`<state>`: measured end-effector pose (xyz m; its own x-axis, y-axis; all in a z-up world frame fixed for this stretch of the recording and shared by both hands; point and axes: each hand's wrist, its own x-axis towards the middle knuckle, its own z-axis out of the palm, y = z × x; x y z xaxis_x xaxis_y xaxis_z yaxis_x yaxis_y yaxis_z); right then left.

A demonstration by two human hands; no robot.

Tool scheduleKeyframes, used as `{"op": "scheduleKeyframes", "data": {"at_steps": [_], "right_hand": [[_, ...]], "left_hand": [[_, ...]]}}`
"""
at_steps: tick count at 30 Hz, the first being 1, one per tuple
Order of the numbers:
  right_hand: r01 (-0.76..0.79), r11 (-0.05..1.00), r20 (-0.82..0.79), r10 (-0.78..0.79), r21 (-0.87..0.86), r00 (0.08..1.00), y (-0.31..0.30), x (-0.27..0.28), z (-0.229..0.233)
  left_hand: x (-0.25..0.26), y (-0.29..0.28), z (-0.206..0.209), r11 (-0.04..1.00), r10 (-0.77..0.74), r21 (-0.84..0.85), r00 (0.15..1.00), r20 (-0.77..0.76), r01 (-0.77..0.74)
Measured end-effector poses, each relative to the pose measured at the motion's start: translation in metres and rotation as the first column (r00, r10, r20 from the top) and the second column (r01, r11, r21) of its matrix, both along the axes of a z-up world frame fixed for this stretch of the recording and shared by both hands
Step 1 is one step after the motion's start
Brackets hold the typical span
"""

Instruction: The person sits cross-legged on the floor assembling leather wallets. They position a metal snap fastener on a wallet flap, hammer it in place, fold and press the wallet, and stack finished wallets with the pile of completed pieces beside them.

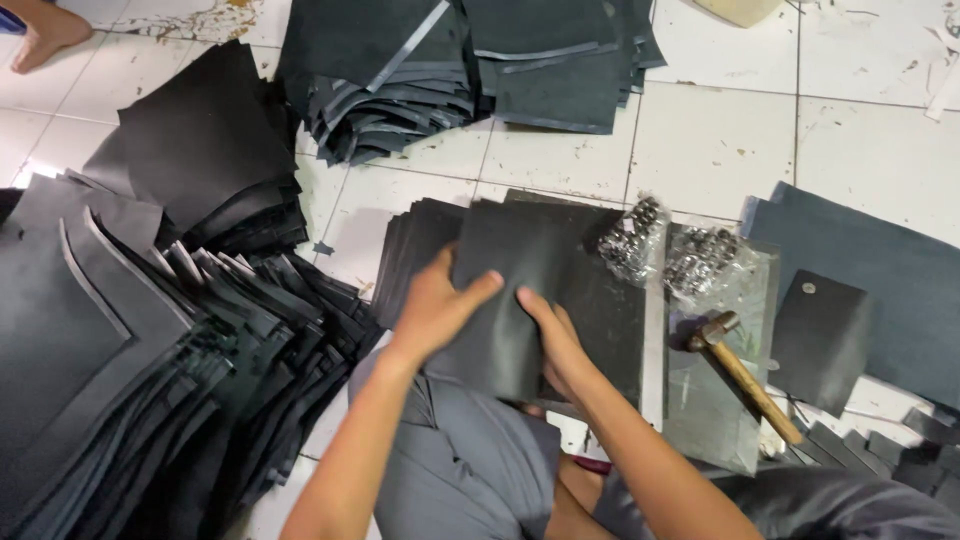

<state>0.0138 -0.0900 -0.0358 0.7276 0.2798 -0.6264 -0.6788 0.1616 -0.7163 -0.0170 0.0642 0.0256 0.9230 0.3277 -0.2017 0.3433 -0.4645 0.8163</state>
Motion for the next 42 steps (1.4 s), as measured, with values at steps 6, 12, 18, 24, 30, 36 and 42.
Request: {"op": "scheduleKeyframes", "data": {"at_steps": [6, 12, 18, 24, 30, 36, 42], "right_hand": [[-0.335, 0.618, 0.188, 0.626, -0.711, 0.757, 0.064, 0.038, -0.056], [-0.282, 0.625, 0.167, 0.561, -0.727, 0.811, 0.062, 0.026, -0.038], [-0.302, 0.714, 0.182, 0.515, -0.632, 0.837, 0.078, 0.002, 0.027], [-0.275, 0.752, 0.242, 0.497, -0.599, 0.833, 0.09, 0.011, 0.017], [-0.202, 0.891, 0.175, 0.293, -0.406, 0.94, 0.092, 0.023, -0.034], [-0.227, 0.921, 0.184, 0.294, -0.316, 0.938, 0.103, 0.02, -0.01], [-0.267, 0.922, 0.196, 0.328, -0.28, 0.924, 0.125, 0.018, 0.003]], "left_hand": [[0.034, 0.086, -0.035, 0.916, 0.019, 0.387, 0.952, -0.307, 0.107], [0.036, 0.108, -0.069, 0.993, 0.018, -0.113, 0.987, -0.162, -0.037], [0.028, 0.107, -0.055, 0.961, 0.024, -0.265, 0.982, -0.188, -0.074], [0.024, 0.128, -0.064, 0.833, 0.04, -0.545, 0.993, -0.113, -0.095], [0.02, 0.132, -0.063, 0.815, 0.052, -0.567, 0.989, -0.137, -0.121], [0.024, 0.146, -0.068, 0.805, 0.097, -0.55, 0.963, -0.252, -0.225], [0.031, 0.196, -0.119, 0.753, 0.178, -0.587, 0.951, -0.254, -0.297]]}}
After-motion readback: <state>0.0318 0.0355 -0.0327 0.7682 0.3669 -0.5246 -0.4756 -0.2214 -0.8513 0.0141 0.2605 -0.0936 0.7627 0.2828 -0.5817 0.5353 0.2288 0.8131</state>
